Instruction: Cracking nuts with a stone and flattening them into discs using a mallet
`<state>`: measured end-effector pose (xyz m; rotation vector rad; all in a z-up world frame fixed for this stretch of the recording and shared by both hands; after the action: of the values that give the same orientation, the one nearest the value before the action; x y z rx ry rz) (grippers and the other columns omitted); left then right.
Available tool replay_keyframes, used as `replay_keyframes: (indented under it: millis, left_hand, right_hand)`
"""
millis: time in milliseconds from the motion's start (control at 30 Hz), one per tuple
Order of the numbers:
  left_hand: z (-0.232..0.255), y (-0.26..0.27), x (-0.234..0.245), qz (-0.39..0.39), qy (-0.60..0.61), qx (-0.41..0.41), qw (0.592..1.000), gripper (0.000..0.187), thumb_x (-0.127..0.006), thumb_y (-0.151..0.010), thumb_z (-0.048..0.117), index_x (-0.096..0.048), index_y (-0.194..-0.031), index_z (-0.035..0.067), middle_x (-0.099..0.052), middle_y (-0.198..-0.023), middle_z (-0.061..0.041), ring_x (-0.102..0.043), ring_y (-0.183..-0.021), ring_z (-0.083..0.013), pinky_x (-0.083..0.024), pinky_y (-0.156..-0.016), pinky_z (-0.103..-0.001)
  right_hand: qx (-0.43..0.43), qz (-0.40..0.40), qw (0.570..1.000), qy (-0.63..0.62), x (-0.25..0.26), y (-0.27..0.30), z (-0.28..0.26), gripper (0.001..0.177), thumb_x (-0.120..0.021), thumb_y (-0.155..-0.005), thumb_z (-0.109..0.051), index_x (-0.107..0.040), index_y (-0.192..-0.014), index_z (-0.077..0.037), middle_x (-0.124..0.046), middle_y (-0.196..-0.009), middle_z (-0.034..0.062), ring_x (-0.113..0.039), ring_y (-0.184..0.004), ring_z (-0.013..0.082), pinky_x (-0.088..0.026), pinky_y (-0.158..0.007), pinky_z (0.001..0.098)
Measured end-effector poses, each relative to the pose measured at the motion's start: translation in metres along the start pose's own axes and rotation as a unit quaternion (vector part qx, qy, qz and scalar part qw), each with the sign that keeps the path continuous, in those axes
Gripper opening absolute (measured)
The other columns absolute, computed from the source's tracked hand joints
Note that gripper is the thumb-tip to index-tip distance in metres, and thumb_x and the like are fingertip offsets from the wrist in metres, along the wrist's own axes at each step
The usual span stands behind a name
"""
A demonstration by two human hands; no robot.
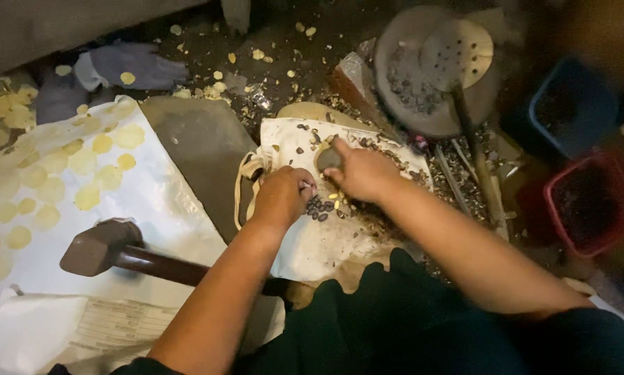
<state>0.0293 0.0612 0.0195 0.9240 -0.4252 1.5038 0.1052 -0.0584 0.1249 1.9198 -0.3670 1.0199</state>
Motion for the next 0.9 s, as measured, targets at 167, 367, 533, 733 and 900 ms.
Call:
replay_keyframes:
  millis: [167, 367, 533, 733, 900]
  left_hand:
    - [0.001, -0.016, -0.01, -0.001, 0.01, 0.013, 1.0, 0.017, -0.072, -0.088, 0.025, -0.073, -0.103, 0.017, -0.071, -0.091, -0.012, -0.072, -0.101, -0.0368, -0.058, -0.089, -0.05]
    - [0.013, -0.037, -0.03, 0.109, 0.044, -0.093, 0.989, 0.016, -0.07, -0.086, 0.011, -0.074, -0.102, 0.014, -0.071, -0.085, -0.013, -0.073, -0.092, -0.0365, -0.059, -0.084, -0.046]
    - [0.014, -0.01, 0.007, 0.08, 0.083, -0.091, 0.989, 0.031, -0.066, -0.088, 0.008, -0.066, -0.119, 0.013, -0.07, -0.097, -0.015, -0.068, -0.102, -0.0384, -0.056, -0.091, -0.047]
    - [-0.007, 0.014, 0.04, -0.09, 0.065, -0.097, 0.989, 0.029, -0.071, -0.086, 0.007, -0.065, -0.114, 0.005, -0.068, -0.111, -0.027, -0.063, -0.115, -0.0508, -0.05, -0.1, -0.059]
    - [-0.017, 0.024, 0.026, -0.098, 0.094, -0.11, 0.985, 0.029, -0.081, -0.082, 0.014, -0.069, -0.109, 0.016, -0.063, -0.11, -0.016, -0.066, -0.11, -0.0444, -0.054, -0.095, -0.05]
  right_hand:
    - [0.049, 0.032, 0.989, 0.138, -0.015, 0.004, 0.004, 0.046, -0.056, -0.098, -0.043, -0.046, -0.138, -0.023, -0.07, -0.115, 0.0215, -0.072, -0.105, 0.0434, -0.055, -0.09, 0.0564]
    - [-0.039, 0.065, 0.994, 0.078, -0.032, 0.009, 0.053, 0.047, -0.054, -0.099, -0.044, -0.039, -0.139, -0.023, -0.071, -0.11, 0.0213, -0.073, -0.103, 0.0437, -0.056, -0.088, 0.0579]
    - [-0.04, 0.086, 0.995, 0.011, -0.017, 0.013, 0.036, 0.052, -0.055, -0.099, -0.044, -0.037, -0.143, -0.024, -0.068, -0.117, 0.0246, -0.07, -0.105, 0.049, -0.056, -0.089, 0.0589]
    - [0.095, 0.111, 0.989, 0.032, -0.019, 0.011, 0.001, 0.051, -0.061, -0.098, -0.035, -0.046, -0.146, -0.026, -0.06, -0.124, 0.0253, -0.068, -0.103, 0.0541, -0.057, -0.089, 0.0603]
    - [-0.003, 0.055, 0.995, -0.085, -0.02, -0.001, 0.024, 0.052, -0.056, -0.1, -0.037, -0.04, -0.144, -0.016, -0.065, -0.119, 0.031, -0.065, -0.111, 0.0545, -0.051, -0.095, 0.0621]
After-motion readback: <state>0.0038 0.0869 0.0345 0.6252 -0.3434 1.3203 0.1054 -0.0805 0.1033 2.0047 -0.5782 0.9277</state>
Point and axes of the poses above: each hand's wrist, its own y-axis away from the middle knuckle, its own x-axis out of the back of the hand, z = x × y, the point moved 7 cm from there along -y, towards the middle knuckle
